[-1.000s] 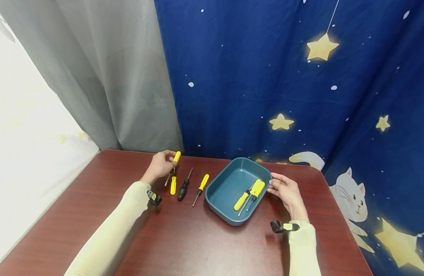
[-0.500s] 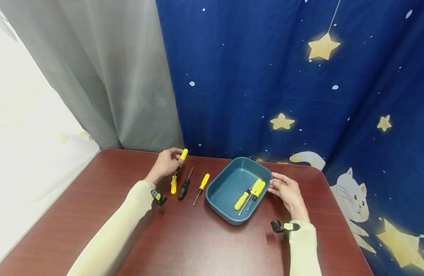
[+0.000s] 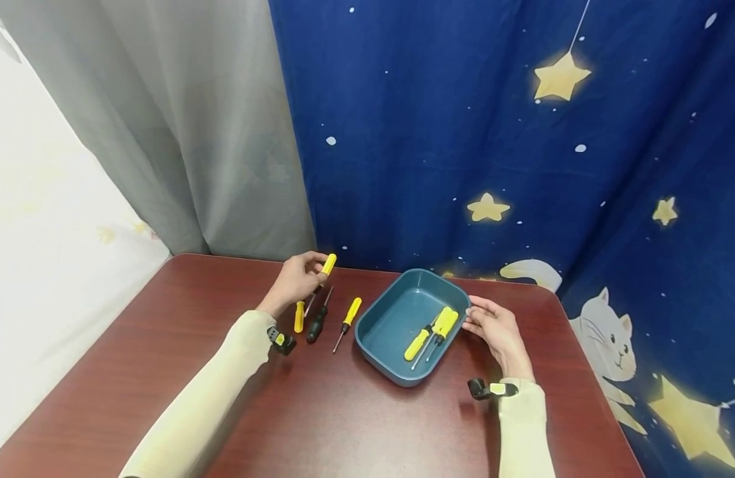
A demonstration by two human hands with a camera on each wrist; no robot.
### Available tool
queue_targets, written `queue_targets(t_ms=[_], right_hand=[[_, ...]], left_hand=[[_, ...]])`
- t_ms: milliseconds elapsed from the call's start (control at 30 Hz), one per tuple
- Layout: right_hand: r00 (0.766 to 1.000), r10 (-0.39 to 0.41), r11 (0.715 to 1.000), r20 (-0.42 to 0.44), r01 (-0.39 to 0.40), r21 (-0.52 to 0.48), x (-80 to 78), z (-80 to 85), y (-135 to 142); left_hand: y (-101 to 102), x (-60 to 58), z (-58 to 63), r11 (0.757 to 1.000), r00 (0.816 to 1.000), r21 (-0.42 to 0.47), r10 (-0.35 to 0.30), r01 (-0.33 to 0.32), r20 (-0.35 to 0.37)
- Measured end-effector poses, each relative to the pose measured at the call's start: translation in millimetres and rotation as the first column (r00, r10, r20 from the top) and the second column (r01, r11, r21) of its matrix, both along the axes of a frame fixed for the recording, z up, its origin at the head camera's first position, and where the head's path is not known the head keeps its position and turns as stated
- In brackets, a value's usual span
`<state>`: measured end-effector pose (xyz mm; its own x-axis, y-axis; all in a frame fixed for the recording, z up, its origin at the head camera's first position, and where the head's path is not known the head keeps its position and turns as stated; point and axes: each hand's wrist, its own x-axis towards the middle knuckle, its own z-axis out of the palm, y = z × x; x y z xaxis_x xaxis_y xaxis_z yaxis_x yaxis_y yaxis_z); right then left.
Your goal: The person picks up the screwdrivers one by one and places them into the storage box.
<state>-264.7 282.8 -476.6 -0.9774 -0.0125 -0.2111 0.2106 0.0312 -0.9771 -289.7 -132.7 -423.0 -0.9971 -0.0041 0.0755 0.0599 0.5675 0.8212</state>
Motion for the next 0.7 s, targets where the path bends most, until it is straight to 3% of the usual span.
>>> queue_targets(t_ms=[700], right_hand=[[1.000, -0.002, 1.000, -0.002, 0.002, -0.007, 0.5, -0.2, -1]], left_hand=[[33, 5.6, 7.2, 0.999, 0.999, 0.032, -0.033, 0.033, -0.006]])
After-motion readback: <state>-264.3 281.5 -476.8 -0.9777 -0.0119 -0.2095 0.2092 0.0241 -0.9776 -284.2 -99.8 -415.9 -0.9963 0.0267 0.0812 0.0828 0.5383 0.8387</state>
